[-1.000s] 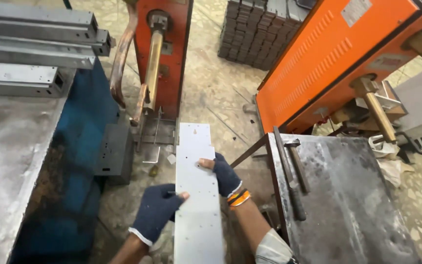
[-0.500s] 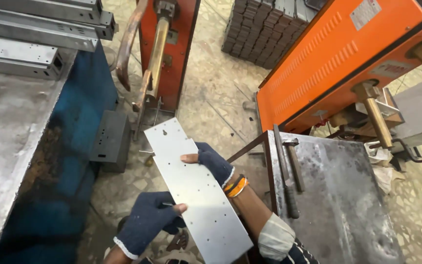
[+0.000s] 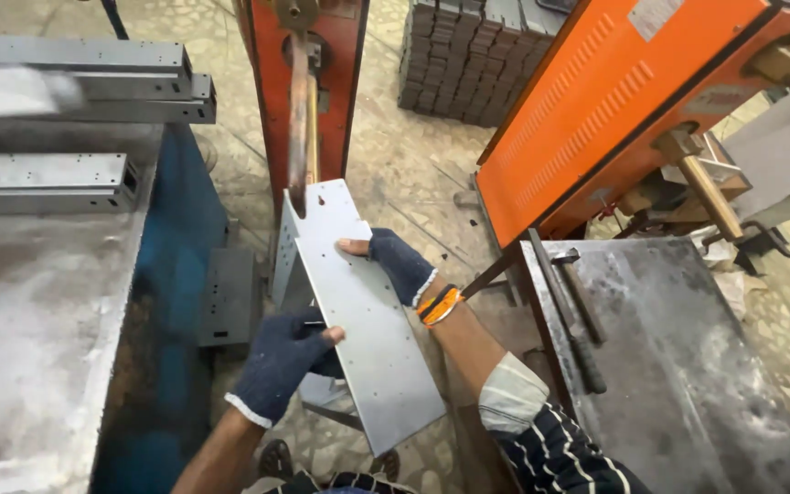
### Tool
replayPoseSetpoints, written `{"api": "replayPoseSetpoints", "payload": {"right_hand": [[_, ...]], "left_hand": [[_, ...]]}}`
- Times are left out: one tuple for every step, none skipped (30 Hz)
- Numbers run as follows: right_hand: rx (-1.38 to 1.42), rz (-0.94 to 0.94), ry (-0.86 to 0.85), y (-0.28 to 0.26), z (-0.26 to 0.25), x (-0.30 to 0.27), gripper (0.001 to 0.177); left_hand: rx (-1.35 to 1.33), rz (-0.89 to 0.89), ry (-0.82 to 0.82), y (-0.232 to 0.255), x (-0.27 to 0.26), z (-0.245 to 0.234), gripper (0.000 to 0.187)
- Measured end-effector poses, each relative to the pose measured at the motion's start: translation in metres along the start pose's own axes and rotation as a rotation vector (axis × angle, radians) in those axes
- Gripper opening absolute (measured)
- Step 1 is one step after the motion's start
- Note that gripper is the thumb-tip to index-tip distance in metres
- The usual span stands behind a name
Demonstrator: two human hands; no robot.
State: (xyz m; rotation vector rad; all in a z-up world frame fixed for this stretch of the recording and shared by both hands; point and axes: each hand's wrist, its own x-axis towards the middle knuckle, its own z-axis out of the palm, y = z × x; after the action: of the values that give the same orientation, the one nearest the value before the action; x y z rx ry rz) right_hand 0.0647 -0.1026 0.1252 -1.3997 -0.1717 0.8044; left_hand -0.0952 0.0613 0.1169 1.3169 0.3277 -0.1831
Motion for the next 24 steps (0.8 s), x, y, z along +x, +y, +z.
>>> {"api": "replayPoseSetpoints", "payload": {"right_hand": [[-0.012,-0.015,0.023,0.006,-0.001,0.005,0.04],[-0.012,-0.019,0.028,0.005,-0.002,0.006,0.04],[-0.058,-0.026,0.075,0.005,-0.003,0.007,0.042],[-0.09,-0.026,0.127,0.01,-0.001,0.004,0.044],[-0.076,-0.022,0.137,0.011,0.007,-0.002,0.044],[-0.248,-0.075,0.25,0.007,0.011,-0.007,0.05],[-0.42,-0.125,0.364,0.003,0.014,-0.012,0.056],[-0.41,-0.119,0.385,-0.003,0.028,-0.027,0.056],[-0.648,-0.167,0.466,-0.009,0.043,-0.042,0.068],[-0.893,-0.217,0.544,-0.018,0.055,-0.054,0.081],[-0.889,-0.215,0.563,-0.019,0.062,-0.056,0.081],[-1.045,-0.244,0.553,-0.019,0.069,-0.059,0.095],[-1.201,-0.27,0.539,-0.019,0.076,-0.062,0.108],[-1.198,-0.256,0.554,-0.02,0.081,-0.063,0.108],[-1.26,-0.247,0.542,-0.02,0.085,-0.064,0.112],[-1.324,-0.244,0.526,-0.024,0.089,-0.063,0.115],[-1.325,-0.237,0.536,-0.026,0.089,-0.062,0.115],[-1.314,-0.209,0.526,-0.027,0.09,-0.062,0.114],[-1.303,-0.181,0.515,-0.027,0.092,-0.061,0.113],[-1.303,-0.175,0.518,-0.028,0.093,-0.061,0.113],[-1.309,-0.146,0.52,-0.029,0.094,-0.06,0.112],[-1.314,-0.121,0.523,-0.03,0.096,-0.059,0.111],[-1.314,-0.119,0.527,-0.032,0.097,-0.058,0.111],[-1.334,-0.088,0.532,-0.034,0.098,-0.057,0.111]], "left_hand": [[0.023,0.007,-0.048,-0.005,0.005,-0.005,0.031],[0.025,0.009,-0.054,-0.011,0.009,-0.004,0.031],[-0.033,0.011,-0.053,-0.018,0.014,-0.003,0.032],[-0.084,-0.002,-0.055,-0.026,0.013,-0.003,0.032],[-0.074,-0.015,-0.064,-0.026,0.009,-0.005,0.032],[-0.112,-0.032,-0.073,-0.025,0.013,-0.003,0.032],[-0.15,-0.05,-0.083,-0.023,0.016,0.0,0.031],[-0.141,-0.062,-0.101,-0.022,0.014,-0.001,0.031],[-0.108,-0.06,-0.132,-0.02,0.013,-0.003,0.031],[-0.077,-0.048,-0.162,-0.018,0.016,-0.003,0.031],[-0.07,-0.05,-0.18,-0.02,0.018,-0.004,0.031],[-0.159,-0.024,-0.255,-0.022,0.019,-0.006,0.031],[-0.249,0.001,-0.33,-0.026,0.019,-0.008,0.032],[-0.247,-0.01,-0.346,-0.036,0.026,-0.014,0.032],[-0.243,-0.02,-0.413,-0.046,0.033,-0.021,0.033],[-0.24,-0.022,-0.476,-0.054,0.042,-0.027,0.034],[-0.24,-0.026,-0.487,-0.049,0.046,-0.033,0.034],[-0.191,-0.056,-0.526,-0.044,0.049,-0.042,0.035],[-0.142,-0.085,-0.565,-0.04,0.051,-0.051,0.036],[-0.144,-0.089,-0.57,-0.031,0.051,-0.06,0.036],[-0.256,-0.178,-0.499,-0.021,0.051,-0.069,0.04],[-0.363,-0.263,-0.426,-0.01,0.053,-0.078,0.044],[-0.362,-0.265,-0.43,-0.012,0.056,-0.091,0.044],[-0.387,-0.229,-0.306,-0.015,0.059,-0.104,0.049]]}}
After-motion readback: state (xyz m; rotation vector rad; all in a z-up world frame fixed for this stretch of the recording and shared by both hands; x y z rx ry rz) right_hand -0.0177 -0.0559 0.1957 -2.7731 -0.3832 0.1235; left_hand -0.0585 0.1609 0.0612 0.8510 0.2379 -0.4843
